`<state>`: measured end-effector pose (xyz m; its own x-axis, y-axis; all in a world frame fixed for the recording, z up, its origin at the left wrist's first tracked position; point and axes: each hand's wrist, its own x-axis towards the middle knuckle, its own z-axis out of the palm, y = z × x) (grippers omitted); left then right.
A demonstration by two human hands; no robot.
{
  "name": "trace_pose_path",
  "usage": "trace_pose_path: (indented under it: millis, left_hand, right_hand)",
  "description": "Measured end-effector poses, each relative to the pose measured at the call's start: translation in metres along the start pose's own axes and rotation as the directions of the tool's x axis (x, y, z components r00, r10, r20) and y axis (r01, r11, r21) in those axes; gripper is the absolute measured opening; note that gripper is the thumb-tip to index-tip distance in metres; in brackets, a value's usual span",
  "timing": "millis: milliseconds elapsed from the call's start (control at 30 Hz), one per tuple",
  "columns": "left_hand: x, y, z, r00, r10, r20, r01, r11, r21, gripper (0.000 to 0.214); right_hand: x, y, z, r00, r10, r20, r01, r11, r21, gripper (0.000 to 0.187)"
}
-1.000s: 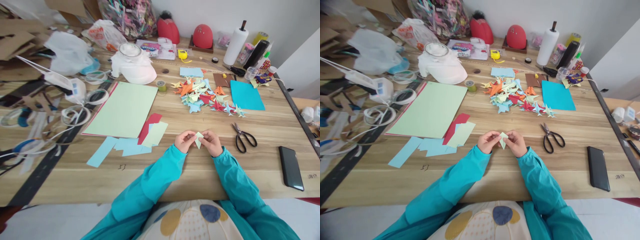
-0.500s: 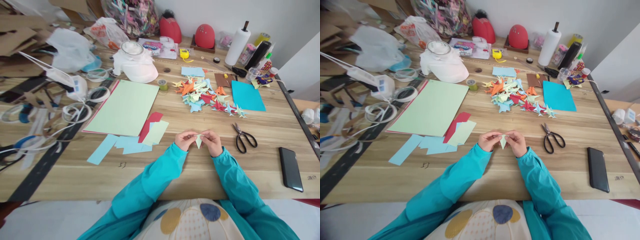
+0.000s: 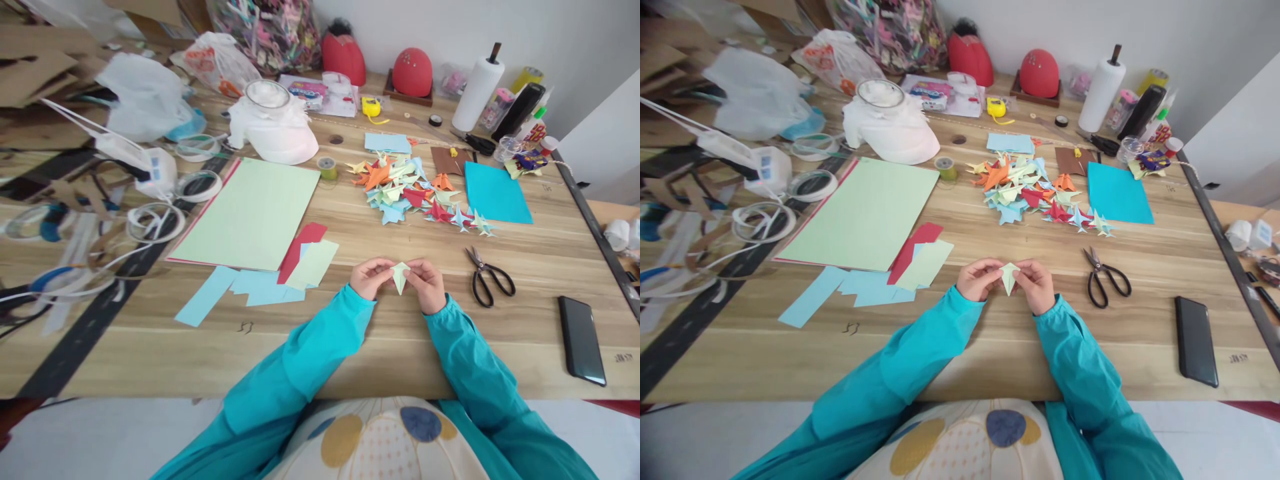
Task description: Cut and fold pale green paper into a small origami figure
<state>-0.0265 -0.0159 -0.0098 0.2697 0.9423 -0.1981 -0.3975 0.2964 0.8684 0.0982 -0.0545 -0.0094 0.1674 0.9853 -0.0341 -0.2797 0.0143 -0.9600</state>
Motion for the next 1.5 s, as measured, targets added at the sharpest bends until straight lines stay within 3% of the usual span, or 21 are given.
trace_pose_path:
  millis: [267, 500, 633, 733, 900, 1033, 1333, 1500]
  left_hand:
    - [0.005, -0.004, -0.006, 0.995, 0.094, 0.043, -0.096, 0.994, 0.046, 0.007]
    - [0.005, -0.008, -0.005, 0.992, -0.090, 0.090, 0.092, 0.996, -0.020, 0.035]
    - [0.001, -0.004, -0.001, 0.987, -0.035, 0.155, 0.018, 0.994, 0.107, 0.034]
    - [-0.001, -0.002, 0.000, 0.988, 0.003, 0.154, -0.022, 0.992, 0.123, 0.035]
    - [0.000, -0.001, -0.001, 0.990, 0.060, 0.127, -0.080, 0.985, 0.154, 0.033]
    - [0.000, -0.001, -0.002, 0.993, 0.067, 0.101, -0.082, 0.985, 0.155, 0.033]
    - [-0.002, 0.001, 0.000, 0.995, 0.031, 0.097, -0.045, 0.988, 0.149, 0.027]
    - [-0.001, 0.005, 0.000, 0.976, 0.192, 0.100, -0.212, 0.944, 0.254, 0.020]
  right_hand:
    - [-0.002, 0.001, 0.000, 1.000, 0.026, 0.017, -0.027, 0.999, 0.036, 0.014]
    - [-0.006, 0.001, 0.000, 0.992, -0.125, -0.011, 0.121, 0.978, -0.167, 0.012]
    - [-0.007, 0.000, 0.000, 0.984, -0.176, 0.007, 0.173, 0.958, -0.227, 0.011]
    - [-0.006, -0.002, 0.001, 0.991, -0.136, 0.006, 0.135, 0.973, -0.187, 0.021]
    - [-0.003, -0.002, 0.000, 0.999, -0.043, -0.013, 0.042, 0.995, -0.091, 0.023]
    - [-0.002, -0.002, -0.001, 1.000, -0.006, 0.009, 0.006, 0.997, -0.076, 0.022]
    - [-0.003, -0.005, 0.003, 0.995, -0.088, -0.039, 0.076, 0.968, -0.237, 0.020]
    - [-0.004, -0.005, 0.003, 0.996, -0.084, -0.016, 0.079, 0.975, -0.209, 0.019]
